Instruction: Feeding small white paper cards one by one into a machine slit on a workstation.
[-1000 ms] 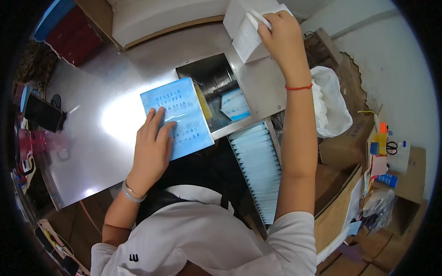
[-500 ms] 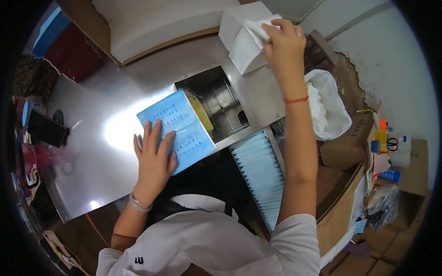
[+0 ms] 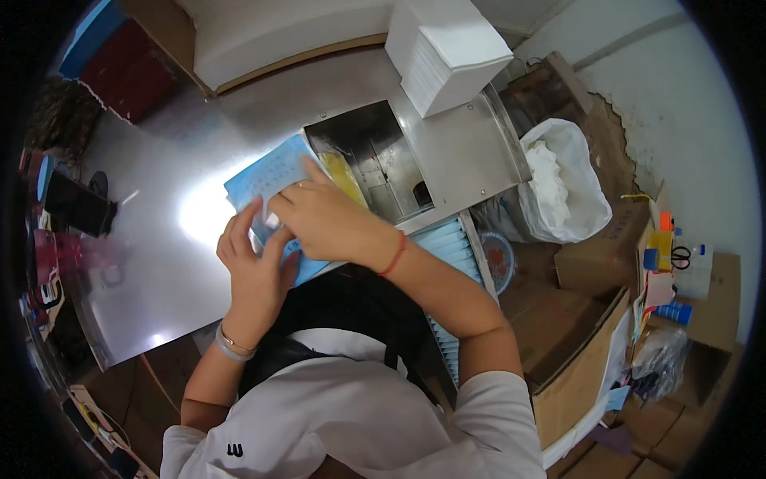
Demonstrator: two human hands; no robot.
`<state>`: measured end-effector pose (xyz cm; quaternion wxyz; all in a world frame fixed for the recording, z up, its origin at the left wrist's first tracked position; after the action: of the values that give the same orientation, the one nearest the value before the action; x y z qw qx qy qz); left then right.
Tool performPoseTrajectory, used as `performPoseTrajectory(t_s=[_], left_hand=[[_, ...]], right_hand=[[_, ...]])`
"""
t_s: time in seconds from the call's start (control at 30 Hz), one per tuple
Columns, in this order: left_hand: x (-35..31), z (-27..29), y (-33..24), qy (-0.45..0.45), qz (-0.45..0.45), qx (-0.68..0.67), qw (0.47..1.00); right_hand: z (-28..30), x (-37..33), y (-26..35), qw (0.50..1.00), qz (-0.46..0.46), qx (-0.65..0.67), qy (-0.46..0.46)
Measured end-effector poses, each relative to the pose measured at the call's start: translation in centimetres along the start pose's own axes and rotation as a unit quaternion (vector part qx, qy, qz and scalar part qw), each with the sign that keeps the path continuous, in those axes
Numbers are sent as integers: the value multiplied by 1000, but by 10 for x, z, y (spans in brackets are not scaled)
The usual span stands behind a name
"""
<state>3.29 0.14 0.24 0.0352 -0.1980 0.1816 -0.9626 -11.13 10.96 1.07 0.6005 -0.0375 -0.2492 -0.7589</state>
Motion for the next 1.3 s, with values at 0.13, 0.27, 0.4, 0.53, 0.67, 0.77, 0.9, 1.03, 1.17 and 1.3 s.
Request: performPoseTrajectory(t_s=[0.13, 0.27, 0.4, 0.53, 0.67, 0.77, 0.9, 1.03, 1.17, 1.3], left_hand=[[1, 4, -3, 53, 19, -4, 998], [13, 2, 0, 107, -9, -16, 994], [29, 1, 3, 58, -18, 5, 998], [42, 3, 9, 168, 46, -45, 984], [43, 5, 11, 200, 58, 2, 978], [42, 3, 7, 51, -19, 9, 998], [41, -1, 7, 22, -2, -19, 1000], [39, 4, 11, 88, 48, -90, 991], [39, 6, 14, 49, 53, -85, 994], [43, 7, 17, 27, 7, -36, 999]], right_hand=[[77, 16, -48, 943, -105, -30, -313], [107, 15, -116, 859, -167, -381, -299], [105, 8, -133, 854, -198, -419, -238], [115, 8, -137, 878, -247, -363, -191], [136, 13, -152, 910, -209, -330, -140], [137, 21, -128, 887, -201, -376, -177], [87, 25, -54, 875, -263, 14, -407], [3, 16, -24, 878, -354, 309, -89], [-11, -1, -24, 977, -186, 70, 83], [53, 15, -43, 987, -37, -54, -145]])
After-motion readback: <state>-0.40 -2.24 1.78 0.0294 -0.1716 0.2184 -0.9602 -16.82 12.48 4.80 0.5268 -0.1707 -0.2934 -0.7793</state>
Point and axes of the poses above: each hand's wrist, its own x-axis towards the middle knuckle, its own z-axis out of the back of the hand, y = z × x, the point moved 1 cm from there along x, towards the middle knuckle
